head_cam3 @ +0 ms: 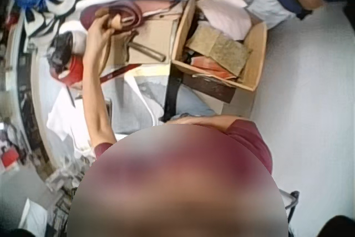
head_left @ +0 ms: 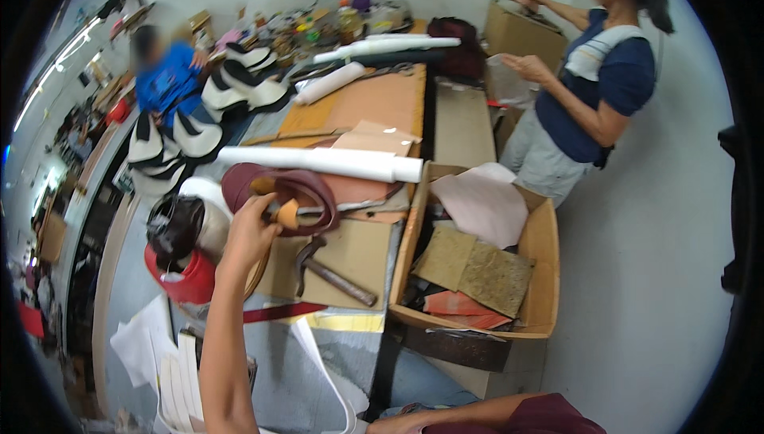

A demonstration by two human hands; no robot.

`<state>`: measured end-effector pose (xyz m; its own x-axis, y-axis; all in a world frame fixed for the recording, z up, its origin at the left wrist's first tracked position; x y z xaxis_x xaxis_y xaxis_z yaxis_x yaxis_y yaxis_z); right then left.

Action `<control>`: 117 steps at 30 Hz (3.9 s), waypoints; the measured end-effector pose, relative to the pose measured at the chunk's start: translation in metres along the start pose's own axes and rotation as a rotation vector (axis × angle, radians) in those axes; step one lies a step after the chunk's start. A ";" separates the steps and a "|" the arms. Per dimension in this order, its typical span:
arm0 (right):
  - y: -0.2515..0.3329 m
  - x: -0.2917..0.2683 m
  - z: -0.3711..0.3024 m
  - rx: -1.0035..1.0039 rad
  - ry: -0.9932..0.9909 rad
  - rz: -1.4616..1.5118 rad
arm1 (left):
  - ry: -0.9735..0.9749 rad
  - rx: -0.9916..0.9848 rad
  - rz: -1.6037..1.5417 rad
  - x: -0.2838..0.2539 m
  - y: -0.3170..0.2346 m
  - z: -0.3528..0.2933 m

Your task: The person cuts a piece of white mesh fabric using shears, trims the edges, and then hands the cut piece to a coworker. The person then walks to another area and returns to the table to cut a yellow strip of material.

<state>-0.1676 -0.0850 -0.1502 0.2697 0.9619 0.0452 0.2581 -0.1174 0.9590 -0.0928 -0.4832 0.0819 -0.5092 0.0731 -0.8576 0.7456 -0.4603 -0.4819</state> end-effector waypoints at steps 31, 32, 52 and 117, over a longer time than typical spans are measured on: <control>0.061 0.030 -0.030 0.182 -0.248 -0.094 | -0.338 -0.672 -0.671 -0.024 -0.055 -0.503; 0.066 0.030 -0.032 0.179 -0.256 -0.086 | -0.348 -0.661 -0.677 -0.022 -0.055 -0.502; 0.092 0.038 -0.042 0.219 -0.275 -0.062 | -0.440 -0.830 -0.558 0.010 -0.051 -0.511; 0.125 0.016 -0.102 0.100 -0.122 0.664 | -1.151 -0.451 -1.673 0.010 -0.087 -0.445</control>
<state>-0.2257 -0.0587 -0.0013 0.5016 0.6440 0.5776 0.0850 -0.7012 0.7079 0.0288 -0.0485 0.0356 -0.4967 -0.4467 0.7441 -0.6757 -0.3390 -0.6546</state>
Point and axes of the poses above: each hand's wrist, its own z-axis towards the middle knuckle, its own x-axis out of the palm, y = z × x, the point moved 3 cm from there along z, towards the middle knuckle, and after that the axes turned 1 degree about y, right-handed, at the moved point
